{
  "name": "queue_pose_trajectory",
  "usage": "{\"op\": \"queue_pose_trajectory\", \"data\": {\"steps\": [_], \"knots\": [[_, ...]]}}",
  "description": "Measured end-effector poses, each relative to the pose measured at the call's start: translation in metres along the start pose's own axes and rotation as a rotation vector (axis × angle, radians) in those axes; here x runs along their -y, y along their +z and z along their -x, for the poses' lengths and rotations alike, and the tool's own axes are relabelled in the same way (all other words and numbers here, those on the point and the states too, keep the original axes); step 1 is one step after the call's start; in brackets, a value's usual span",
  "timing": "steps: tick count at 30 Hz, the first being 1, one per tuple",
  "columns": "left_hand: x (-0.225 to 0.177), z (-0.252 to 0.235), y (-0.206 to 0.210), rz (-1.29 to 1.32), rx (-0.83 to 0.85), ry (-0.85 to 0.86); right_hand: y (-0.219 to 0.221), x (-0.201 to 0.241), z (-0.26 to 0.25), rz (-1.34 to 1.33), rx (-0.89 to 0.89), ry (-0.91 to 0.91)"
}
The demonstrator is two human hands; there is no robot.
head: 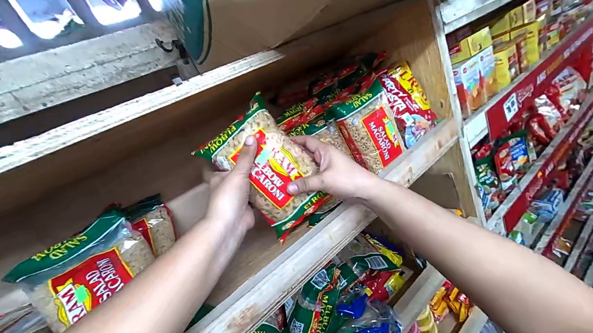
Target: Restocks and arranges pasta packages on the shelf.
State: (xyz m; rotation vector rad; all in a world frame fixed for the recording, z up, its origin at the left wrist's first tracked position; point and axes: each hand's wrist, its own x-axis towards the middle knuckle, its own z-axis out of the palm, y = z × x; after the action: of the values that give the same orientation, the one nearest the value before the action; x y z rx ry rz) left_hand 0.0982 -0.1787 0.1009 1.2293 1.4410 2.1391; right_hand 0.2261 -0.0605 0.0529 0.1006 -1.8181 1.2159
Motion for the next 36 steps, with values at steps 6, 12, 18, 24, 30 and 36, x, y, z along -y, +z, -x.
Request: {"op": "queue_pose_trajectory", "data": {"steps": [6, 12, 18, 24, 30, 36], "knots": [[0.027, -0.015, 0.022, -0.125, 0.119, 0.266, -0.046, -0.010, 0.010, 0.335, -0.022, 0.032], [0.040, -0.029, 0.041, -0.276, 0.150, 0.143, -0.057, -0.010, 0.026, 0.674, -0.167, 0.008], [0.030, -0.022, 0.025, -0.627, 0.383, 0.081, -0.039, -0.007, 0.040, 1.058, -0.162, 0.126], [0.043, -0.043, 0.041, -0.813, 0.376, 0.352, -0.055, 0.006, 0.020, 1.051, -0.038, 0.422], [0.034, -0.036, 0.050, -0.957, 0.437, 0.155, -0.021, 0.024, 0.043, 1.128, -0.292, 0.189], [0.027, -0.026, 0.031, -0.922, 0.324, 0.043, -0.010, -0.036, 0.022, 1.275, -0.195, -0.077]]}}
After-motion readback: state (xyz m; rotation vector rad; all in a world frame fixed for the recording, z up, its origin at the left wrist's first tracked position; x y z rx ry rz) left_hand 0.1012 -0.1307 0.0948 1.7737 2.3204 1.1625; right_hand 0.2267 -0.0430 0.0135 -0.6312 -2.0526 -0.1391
